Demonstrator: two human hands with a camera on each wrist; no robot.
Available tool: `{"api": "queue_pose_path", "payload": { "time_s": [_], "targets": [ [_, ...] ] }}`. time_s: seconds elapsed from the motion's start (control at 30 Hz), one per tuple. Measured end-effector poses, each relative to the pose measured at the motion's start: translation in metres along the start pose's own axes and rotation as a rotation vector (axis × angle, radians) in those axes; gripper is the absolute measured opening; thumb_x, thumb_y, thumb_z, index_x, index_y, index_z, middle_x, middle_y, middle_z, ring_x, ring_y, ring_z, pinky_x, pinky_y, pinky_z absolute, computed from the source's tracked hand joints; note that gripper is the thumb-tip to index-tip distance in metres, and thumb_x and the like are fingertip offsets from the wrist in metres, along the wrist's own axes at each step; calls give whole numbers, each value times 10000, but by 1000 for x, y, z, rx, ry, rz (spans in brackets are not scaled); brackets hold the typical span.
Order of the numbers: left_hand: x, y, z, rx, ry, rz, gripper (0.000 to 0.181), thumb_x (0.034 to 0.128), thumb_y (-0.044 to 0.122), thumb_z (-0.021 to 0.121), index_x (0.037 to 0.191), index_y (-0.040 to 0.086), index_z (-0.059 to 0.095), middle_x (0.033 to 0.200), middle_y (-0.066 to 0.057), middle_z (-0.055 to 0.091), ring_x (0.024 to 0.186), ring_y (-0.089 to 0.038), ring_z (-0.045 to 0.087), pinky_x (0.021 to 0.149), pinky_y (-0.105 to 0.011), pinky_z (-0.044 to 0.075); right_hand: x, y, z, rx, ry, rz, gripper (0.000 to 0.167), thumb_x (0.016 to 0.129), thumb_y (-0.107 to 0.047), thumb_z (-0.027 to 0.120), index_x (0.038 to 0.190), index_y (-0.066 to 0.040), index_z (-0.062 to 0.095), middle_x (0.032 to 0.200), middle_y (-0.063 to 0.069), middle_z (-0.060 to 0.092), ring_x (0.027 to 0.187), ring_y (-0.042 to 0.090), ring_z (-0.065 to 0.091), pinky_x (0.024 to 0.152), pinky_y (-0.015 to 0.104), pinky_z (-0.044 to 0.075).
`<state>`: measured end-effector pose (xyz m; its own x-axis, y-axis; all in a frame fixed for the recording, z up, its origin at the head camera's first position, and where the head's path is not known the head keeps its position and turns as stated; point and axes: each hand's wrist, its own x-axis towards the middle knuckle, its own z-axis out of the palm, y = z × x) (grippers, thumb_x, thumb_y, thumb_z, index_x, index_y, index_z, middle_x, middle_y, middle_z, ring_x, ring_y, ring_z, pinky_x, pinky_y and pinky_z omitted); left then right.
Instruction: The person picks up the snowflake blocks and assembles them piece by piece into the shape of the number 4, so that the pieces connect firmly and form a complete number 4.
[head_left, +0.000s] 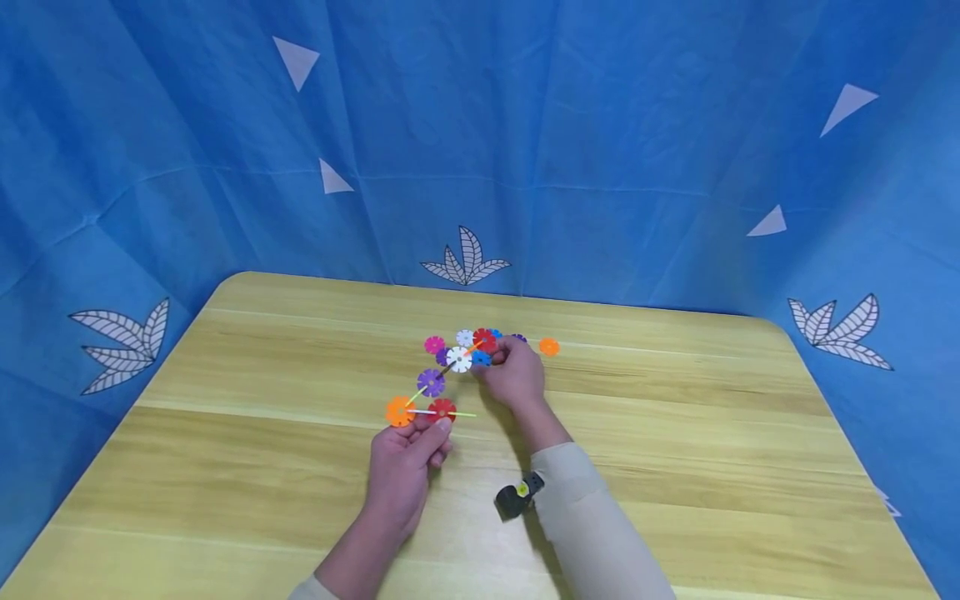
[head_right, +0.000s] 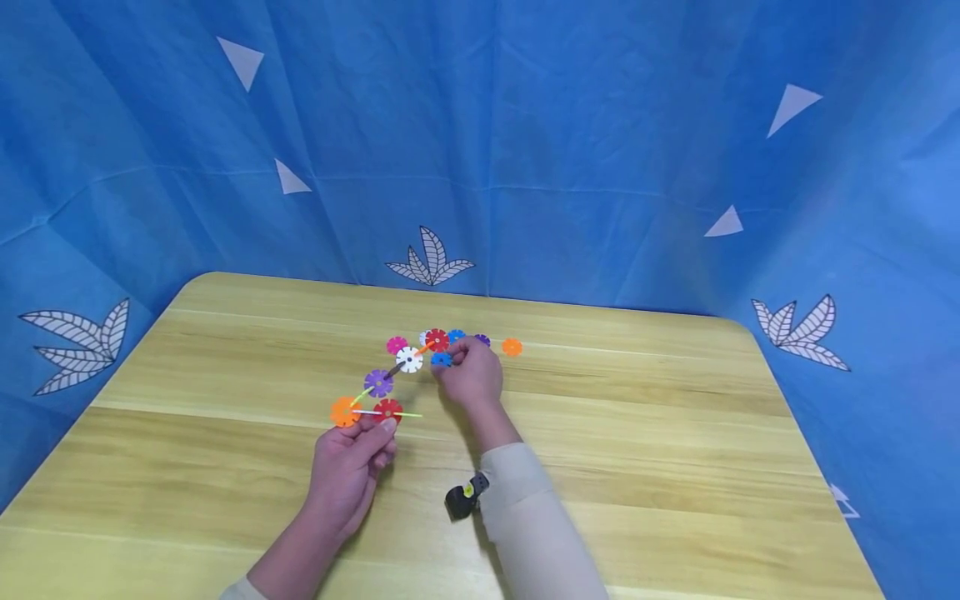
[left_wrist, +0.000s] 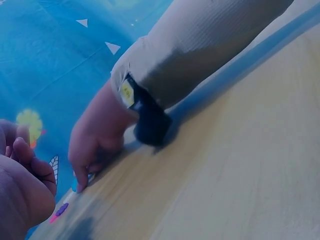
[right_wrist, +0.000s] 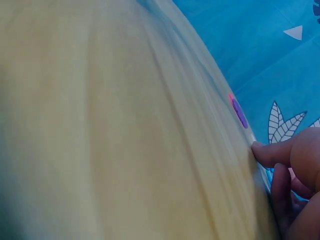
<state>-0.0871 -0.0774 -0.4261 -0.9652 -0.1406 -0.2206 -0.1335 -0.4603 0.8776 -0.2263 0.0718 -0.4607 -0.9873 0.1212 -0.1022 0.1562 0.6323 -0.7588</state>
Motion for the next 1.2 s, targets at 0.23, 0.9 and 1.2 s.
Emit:
{"api": "queue_pose_path", "payload": {
  "time_s": [0.23,0.9,1.2],
  "targets": [
    [1,3,-2,3,20,-14,105,886,-16,722,841,-19,627,746,-156,634,618,-146,578,557,-192,474,-9,3,-7,43,-7,-59,326,770,-163,888,920,-115,603,858,36,592,821,229,548,719,360,482],
    [2,2,-1,6,11,-12,140,890,-9,724,844,-30,593,758,-178,630,632,-162,582,551,-194,468,-45,16,-30,269,-130,-98,296,829,-180,844,1029,-78,651,759,40,668,634,199,661,548,316,533],
    [3,0,0,-9,15,-16,136,885,-22,721,827,-16,598,741,-167,624,625,-155,587,548,-193,466,-73,16,-42,503,-163,-91,217,848,-7,781,1025,-3,655,765,101,671,687,255,689,648,355,598]
  ]
}}
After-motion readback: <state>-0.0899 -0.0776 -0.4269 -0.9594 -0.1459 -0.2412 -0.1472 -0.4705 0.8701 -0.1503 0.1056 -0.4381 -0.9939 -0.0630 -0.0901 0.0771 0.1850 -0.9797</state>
